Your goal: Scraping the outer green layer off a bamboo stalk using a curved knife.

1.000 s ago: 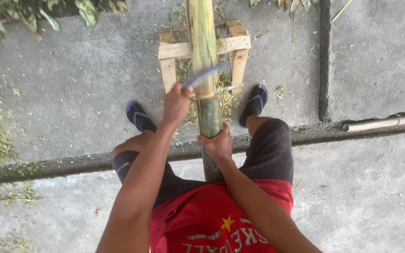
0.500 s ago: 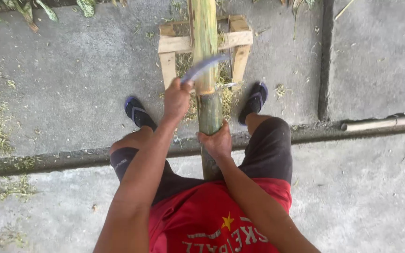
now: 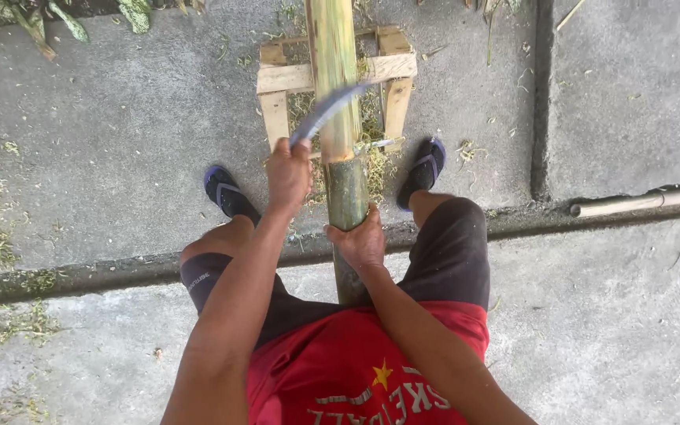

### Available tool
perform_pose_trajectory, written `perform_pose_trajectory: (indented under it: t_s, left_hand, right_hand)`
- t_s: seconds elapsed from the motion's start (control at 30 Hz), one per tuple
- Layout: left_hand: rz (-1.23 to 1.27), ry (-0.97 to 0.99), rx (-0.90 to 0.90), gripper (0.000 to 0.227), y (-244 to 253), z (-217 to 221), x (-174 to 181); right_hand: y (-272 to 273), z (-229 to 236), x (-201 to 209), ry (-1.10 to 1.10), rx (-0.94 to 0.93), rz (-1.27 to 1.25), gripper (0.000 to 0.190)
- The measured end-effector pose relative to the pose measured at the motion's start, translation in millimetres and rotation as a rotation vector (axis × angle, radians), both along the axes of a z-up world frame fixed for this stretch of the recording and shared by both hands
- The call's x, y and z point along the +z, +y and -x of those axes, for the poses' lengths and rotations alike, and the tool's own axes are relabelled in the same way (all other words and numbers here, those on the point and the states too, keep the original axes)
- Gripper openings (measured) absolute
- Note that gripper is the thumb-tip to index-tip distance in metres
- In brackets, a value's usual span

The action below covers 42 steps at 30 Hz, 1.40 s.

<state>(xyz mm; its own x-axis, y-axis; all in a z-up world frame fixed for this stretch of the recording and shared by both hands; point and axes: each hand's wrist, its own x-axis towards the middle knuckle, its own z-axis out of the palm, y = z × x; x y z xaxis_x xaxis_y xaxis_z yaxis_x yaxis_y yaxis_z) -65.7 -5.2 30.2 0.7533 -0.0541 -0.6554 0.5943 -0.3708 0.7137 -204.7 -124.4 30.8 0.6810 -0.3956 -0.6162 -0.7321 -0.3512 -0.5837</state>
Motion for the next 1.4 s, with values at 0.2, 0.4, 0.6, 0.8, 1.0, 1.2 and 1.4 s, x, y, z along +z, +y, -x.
perform_pose_trajectory:
  t_s: [0.2,0.4,0.6,0.8,1.0,1.2,1.4]
  left_hand:
    - [-0.014,-0.205,-0.427,0.033,-4,14,-4]
    - [-0.056,-0.523,-0.450,0.030,7,14,-26]
    - [-0.005,-0.198,-0.305,0.042,18,9,-54]
    - [0.111,-0.050,-0.042,0.038,13,4,-30]
    - [0.101,-0.039,0.035,0.032,10,-2,-25]
    - [0.094,-0.081,-0.121,0.034,20,-10,-39]
    - [-0.112,-0.166,-0.537,0.035,21,-27,-38]
  right_hand:
    - [0,-4,-3,0.056,0.019,-0.008,0.115]
    - [-2,-5,4,0.086,0.034,0.022,0.119]
    - [0,-2,1,0.017,-0.001,-0.021,0.116]
    - [-2,-2,4,0.053,0.036,-0.010,0.111]
    - [-3,-11,8,0.121,0.050,0.018,0.112]
    - [-2,-3,4,0.074,0.030,0.067,0.112]
    - [0,-8,3,0.086,0.019,0.028,0.110]
